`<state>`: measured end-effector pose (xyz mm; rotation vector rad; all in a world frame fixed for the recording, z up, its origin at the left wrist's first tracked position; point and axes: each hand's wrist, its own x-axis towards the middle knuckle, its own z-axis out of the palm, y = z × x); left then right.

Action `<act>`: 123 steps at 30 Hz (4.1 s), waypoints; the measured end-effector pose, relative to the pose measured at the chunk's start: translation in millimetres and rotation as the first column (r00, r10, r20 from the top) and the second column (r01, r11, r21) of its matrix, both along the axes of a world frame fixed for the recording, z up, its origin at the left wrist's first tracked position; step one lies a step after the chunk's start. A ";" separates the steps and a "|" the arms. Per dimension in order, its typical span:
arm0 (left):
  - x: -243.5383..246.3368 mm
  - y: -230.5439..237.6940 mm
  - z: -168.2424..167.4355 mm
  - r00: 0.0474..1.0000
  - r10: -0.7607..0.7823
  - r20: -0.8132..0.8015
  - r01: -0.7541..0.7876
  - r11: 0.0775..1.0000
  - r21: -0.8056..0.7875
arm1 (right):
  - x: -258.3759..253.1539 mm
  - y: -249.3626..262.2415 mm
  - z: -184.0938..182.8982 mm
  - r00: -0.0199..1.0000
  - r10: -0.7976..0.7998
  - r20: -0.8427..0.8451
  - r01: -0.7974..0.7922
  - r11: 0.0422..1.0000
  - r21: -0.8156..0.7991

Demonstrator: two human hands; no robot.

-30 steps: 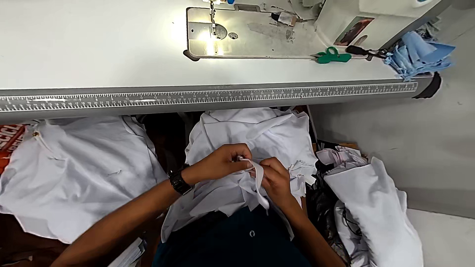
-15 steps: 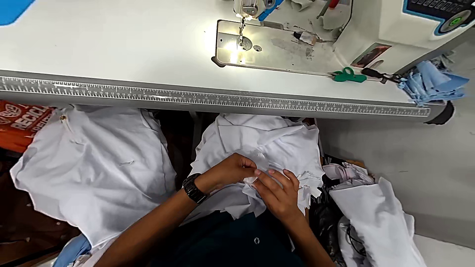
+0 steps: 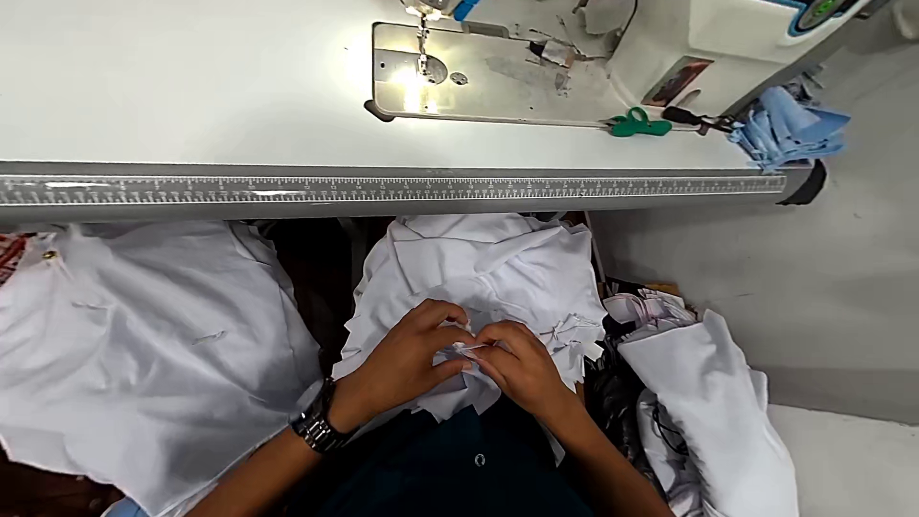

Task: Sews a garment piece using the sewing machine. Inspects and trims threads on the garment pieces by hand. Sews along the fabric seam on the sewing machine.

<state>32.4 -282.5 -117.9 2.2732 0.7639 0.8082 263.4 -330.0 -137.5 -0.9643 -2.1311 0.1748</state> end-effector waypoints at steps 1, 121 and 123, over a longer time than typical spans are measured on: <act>2.5 -0.5 -4.2 1.000 0.028 0.000 -0.028 0.998 0.052 | -1.4 0.9 1.6 1.000 0.002 -0.003 -0.002 1.000 -0.007; 99.0 16.4 -7.0 0.959 -0.178 0.220 0.240 0.924 -0.298 | 75.0 -34.1 -0.6 0.912 -0.241 -0.332 0.155 0.952 -0.265; 104.0 17.8 -7.7 0.957 -0.183 0.227 0.245 0.925 -0.289 | 83.1 -31.5 2.9 0.916 -0.235 -0.326 0.142 0.948 -0.285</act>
